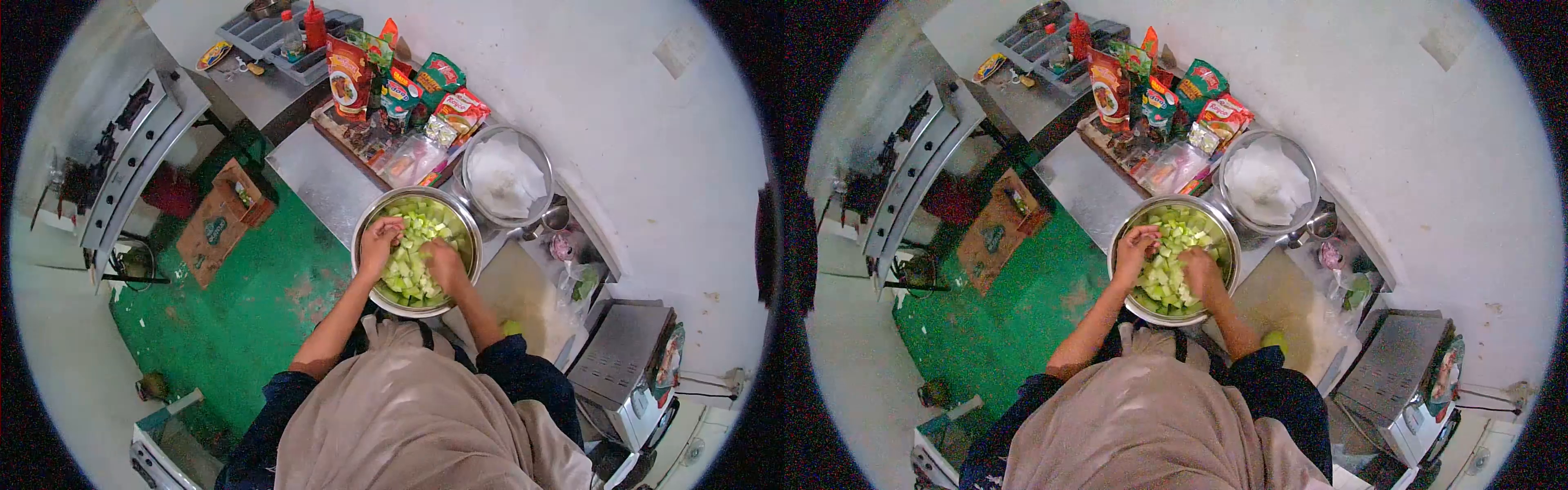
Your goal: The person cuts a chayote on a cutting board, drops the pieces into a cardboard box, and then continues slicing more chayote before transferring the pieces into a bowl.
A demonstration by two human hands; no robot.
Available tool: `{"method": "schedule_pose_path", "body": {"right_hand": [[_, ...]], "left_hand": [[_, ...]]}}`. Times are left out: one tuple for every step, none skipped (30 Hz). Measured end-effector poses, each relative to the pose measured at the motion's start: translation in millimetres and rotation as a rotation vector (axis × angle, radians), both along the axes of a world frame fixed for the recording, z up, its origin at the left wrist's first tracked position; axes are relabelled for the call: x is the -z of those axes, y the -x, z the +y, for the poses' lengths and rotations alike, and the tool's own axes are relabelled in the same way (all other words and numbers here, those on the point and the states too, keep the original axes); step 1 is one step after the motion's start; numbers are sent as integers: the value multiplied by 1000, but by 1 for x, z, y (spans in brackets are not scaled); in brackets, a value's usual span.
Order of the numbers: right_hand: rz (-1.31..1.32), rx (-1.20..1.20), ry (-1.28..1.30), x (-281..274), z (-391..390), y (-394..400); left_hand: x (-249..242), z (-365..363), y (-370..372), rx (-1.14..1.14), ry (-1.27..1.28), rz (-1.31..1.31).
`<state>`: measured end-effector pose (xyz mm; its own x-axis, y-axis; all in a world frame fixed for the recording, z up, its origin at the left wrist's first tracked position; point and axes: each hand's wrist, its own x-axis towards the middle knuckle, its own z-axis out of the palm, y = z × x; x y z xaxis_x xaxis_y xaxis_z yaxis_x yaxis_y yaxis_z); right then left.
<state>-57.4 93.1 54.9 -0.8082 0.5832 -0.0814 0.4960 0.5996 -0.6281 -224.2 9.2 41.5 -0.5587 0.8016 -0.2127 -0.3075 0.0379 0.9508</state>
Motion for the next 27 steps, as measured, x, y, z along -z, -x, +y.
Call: {"method": "schedule_pose_path", "body": {"right_hand": [[113, -45, -8, -2, 7, -2], [108, -22, 54, -2, 11, -6], [101, 2, 115, 0, 14, -11], [93, 24, 176, 2, 18, -14], [158, 72, 332, 8, 21, -17], [224, 120, 489, 15, 25, -19], [289, 169, 646, 12, 25, -18], [302, 199, 748, 8, 26, -18], [314, 228, 851, 4, 27, -20], [327, 258, 955, -1, 27, -19], [310, 246, 902, 0, 29, -19], [293, 235, 849, 3, 31, -19], [275, 222, 797, -2, 31, -17], [243, 242, 736, -6, 30, -15], [210, 260, 676, -10, 28, -13], [177, 278, 616, -15, 26, -10], [124, 187, 362, -5, 27, -10], [70, 97, 109, 12, 30, -10], [59, 46, -69, 13, 28, -9], [49, 10, -254, 3, 23, -5], [82, 13, -364, -5, 9, 1], [117, 16, -475, -14, -4, 10], [53, -53, -409, -13, -15, 18], [-10, -121, -343, -10, -25, 27], [-74, -188, -276, -8, -33, 33], [-48, -187, -324, -4, -41, 36], [-21, -186, -372, -1, -48, 39]], "left_hand": [[1, 0, 2, -4, 10, -20], [2, 0, 2, -9, 19, -42], [3, 0, 1, -13, 29, -66], [-1, 1, 0, -23, 38, -82], [-6, 1, -1, -33, 48, -98], [-10, 2, -2, -43, 58, -113], [-9, 2, -3, -35, 58, -87], [-7, 2, -3, -25, 59, -61], [-6, 3, -4, -16, 59, -34], [-6, 3, -4, -2, 61, -23], [-7, 3, -5, 11, 63, -10], [-8, 2, -5, 24, 66, 2], [-7, 2, -5, 24, 63, -8], [-6, 2, -5, 24, 59, -17], [-4, 2, -4, 22, 55, -27], [-5, 2, -3, 22, 34, -52], [-4, 1, -2, 22, 12, -79], [-5, 1, -1, 22, -10, -105], [-5, 1, 1, 26, 7, -107], [-6, 0, 4, 30, 24, -110], [-8, -1, 6, 34, 41, -113], [-11, -1, 6, 32, 39, -121], [-13, -2, 6, 29, 38, -129], [-15, -3, 6, 26, 37, -137], [-16, -4, 7, 27, 38, -128], [-16, -4, 7, 29, 38, -120], [-16, -4, 7, 32, 38, -111]]}}
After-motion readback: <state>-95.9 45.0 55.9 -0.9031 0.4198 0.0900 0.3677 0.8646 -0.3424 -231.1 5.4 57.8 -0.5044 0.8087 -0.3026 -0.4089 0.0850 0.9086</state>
